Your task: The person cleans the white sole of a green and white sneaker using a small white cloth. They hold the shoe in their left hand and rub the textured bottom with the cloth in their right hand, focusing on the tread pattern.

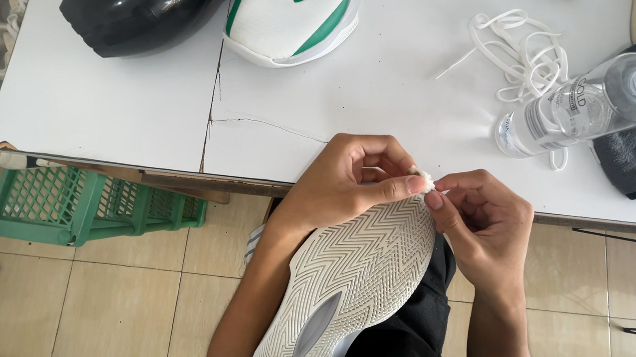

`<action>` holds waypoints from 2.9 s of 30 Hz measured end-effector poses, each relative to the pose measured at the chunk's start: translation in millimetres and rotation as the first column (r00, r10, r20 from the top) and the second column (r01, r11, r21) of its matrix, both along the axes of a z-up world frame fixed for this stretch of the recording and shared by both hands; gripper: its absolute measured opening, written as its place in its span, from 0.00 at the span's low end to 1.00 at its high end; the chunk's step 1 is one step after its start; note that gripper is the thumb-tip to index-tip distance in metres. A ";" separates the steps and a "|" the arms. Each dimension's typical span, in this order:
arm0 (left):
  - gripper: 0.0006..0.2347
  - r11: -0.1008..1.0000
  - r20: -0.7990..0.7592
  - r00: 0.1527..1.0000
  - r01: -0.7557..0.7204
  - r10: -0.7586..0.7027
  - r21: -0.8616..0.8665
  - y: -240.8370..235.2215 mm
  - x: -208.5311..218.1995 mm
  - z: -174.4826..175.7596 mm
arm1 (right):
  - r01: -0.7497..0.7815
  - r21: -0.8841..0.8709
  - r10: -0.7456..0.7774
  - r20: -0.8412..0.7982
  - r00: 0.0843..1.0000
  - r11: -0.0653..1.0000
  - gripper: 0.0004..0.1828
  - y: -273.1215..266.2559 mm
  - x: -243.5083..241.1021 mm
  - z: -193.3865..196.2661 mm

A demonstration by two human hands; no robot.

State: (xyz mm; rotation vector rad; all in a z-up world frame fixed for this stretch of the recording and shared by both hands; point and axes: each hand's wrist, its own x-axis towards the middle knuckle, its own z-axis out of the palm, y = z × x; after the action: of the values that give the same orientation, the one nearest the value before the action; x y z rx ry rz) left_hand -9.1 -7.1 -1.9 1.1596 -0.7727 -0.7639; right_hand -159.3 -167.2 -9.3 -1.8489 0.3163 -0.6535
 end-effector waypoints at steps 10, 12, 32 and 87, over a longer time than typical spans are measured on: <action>0.09 0.998 -0.015 0.998 -0.065 0.064 -0.025 -2.9 -4.6 2.8 | 0.013 0.145 0.002 -0.107 0.994 0.989 0.16 -2.0 -2.1 7.0; 0.09 0.998 0.040 0.997 -0.060 0.060 -0.010 -3.4 -4.4 7.4 | -0.035 0.182 0.050 -0.078 0.996 0.983 0.09 -6.0 -2.8 -4.2; 0.14 0.993 -0.008 0.993 -0.118 0.118 0.014 -3.9 -7.3 4.8 | 0.046 0.157 -0.062 0.099 0.993 0.986 0.10 -5.2 -3.3 -14.8; 0.08 0.998 -0.027 0.999 -0.035 0.034 -0.053 6.9 -17.0 17.6 | 0.220 -0.441 -0.077 0.319 0.945 0.870 0.10 -19.4 -26.9 -40.6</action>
State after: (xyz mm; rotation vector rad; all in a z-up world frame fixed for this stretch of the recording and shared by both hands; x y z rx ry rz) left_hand -26.0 -0.3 15.7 1.1103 -0.7455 -0.7238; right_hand -186.3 -186.6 -49.9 -2.1623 0.1066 -1.1844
